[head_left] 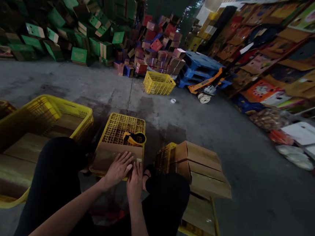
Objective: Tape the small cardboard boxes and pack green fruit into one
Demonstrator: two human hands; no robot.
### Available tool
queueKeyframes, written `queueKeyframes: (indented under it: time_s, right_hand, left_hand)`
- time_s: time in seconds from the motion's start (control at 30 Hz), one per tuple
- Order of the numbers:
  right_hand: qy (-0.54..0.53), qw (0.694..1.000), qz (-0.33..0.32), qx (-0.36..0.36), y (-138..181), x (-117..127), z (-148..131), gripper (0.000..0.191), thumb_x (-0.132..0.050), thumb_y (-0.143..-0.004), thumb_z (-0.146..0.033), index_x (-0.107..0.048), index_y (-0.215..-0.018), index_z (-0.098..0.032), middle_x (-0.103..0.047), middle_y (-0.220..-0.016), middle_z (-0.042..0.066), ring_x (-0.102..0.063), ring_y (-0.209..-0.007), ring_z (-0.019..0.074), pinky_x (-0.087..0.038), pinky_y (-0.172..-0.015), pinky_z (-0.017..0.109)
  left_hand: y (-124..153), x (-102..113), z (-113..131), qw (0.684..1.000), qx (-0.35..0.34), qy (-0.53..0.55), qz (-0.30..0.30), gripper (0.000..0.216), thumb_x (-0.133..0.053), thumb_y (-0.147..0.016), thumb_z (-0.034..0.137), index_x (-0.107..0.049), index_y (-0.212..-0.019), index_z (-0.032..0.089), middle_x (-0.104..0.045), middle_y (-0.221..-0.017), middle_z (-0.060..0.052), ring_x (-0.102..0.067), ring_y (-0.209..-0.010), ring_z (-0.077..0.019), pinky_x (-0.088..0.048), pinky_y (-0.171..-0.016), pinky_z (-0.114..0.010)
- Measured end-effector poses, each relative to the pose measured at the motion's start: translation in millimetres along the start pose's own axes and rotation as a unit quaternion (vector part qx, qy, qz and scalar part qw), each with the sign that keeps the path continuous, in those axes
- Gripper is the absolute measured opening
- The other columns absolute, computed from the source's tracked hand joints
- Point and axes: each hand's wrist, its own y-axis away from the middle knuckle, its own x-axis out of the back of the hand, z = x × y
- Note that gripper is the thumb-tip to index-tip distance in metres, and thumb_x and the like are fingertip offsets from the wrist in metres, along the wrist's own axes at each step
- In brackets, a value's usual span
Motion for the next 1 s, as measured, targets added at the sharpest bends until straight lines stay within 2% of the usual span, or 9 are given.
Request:
queueKeyframes:
  time_s: [0.13, 0.23, 0.37, 0.53, 0.8, 1.0]
  right_hand:
    - [-0.003, 1.0, -0.024, -0.01, -3, 4, 1, 0.058, -0.043, -0.09, -0.004, -0.053, -0.146, -0.012, -0.052, -0.152, 0.015, -0.039, -0.148, 0.0257, -0.043, -0.115, 0.043]
    - [0.003, 0.999, -0.03, -0.014, -4, 7, -2, 0.059, -0.043, -0.09, -0.005, -0.052, -0.148, -0.016, -0.052, -0.152, 0.013, -0.04, -0.148, 0.0269, -0.043, -0.115, 0.044]
    - [0.004, 0.999, -0.029, -0.018, -1, 9, -4, 0.056, -0.039, -0.094, -0.007, -0.051, -0.148, -0.015, -0.051, -0.153, 0.013, -0.039, -0.148, 0.0265, -0.042, -0.116, 0.044]
    - [0.024, 1.0, -0.01, -0.009, -6, 20, -11, 0.048, -0.038, -0.101, -0.016, -0.052, -0.147, -0.012, -0.052, -0.151, 0.016, -0.043, -0.143, 0.0266, -0.041, -0.114, 0.044]
    - [0.092, 0.994, -0.041, -0.047, -41, 40, -26, 0.045, -0.039, -0.105, -0.034, -0.056, -0.145, -0.023, -0.059, -0.134, 0.016, -0.054, -0.116, 0.0318, -0.046, -0.095, 0.045]
    - [0.095, 0.994, -0.029, -0.048, -39, 33, -29, 0.047, -0.037, -0.105, -0.035, -0.056, -0.146, -0.021, -0.059, -0.133, 0.018, -0.055, -0.116, 0.0333, -0.043, -0.098, 0.05]
  left_hand:
    - [-17, -2, 8, 1.0, -0.008, 0.013, 0.001, 0.046, -0.042, -0.105, 0.031, -0.052, -0.148, 0.025, -0.043, -0.16, -0.008, -0.037, -0.149, -0.0279, -0.031, -0.12, -0.052]
    - [-17, -1, 10, 1.0, -0.005, 0.012, 0.004, 0.045, -0.042, -0.104, 0.031, -0.053, -0.148, 0.025, -0.043, -0.16, -0.008, -0.036, -0.15, -0.0278, -0.03, -0.121, -0.052]
    - [-3, 7, 7, 1.0, -0.007, 0.02, -0.007, 0.047, -0.039, -0.106, 0.032, -0.048, -0.151, 0.021, -0.044, -0.159, -0.008, -0.037, -0.149, -0.0248, -0.032, -0.121, -0.048]
    - [27, 17, -12, 0.999, 0.004, 0.032, -0.01, 0.052, -0.038, -0.106, 0.039, -0.044, -0.153, 0.017, -0.045, -0.158, -0.012, -0.04, -0.148, -0.0258, -0.036, -0.119, -0.046]
    - [57, 17, -48, 0.996, 0.091, 0.015, 0.013, 0.063, -0.04, -0.103, 0.05, -0.044, -0.152, 0.011, -0.043, -0.158, -0.02, -0.035, -0.15, -0.0325, -0.036, -0.118, -0.05]
    - [63, 9, -59, 0.984, 0.167, 0.009, 0.057, 0.063, -0.037, -0.102, 0.046, -0.046, -0.149, 0.005, -0.041, -0.158, -0.024, -0.03, -0.152, -0.0349, -0.029, -0.121, -0.054]
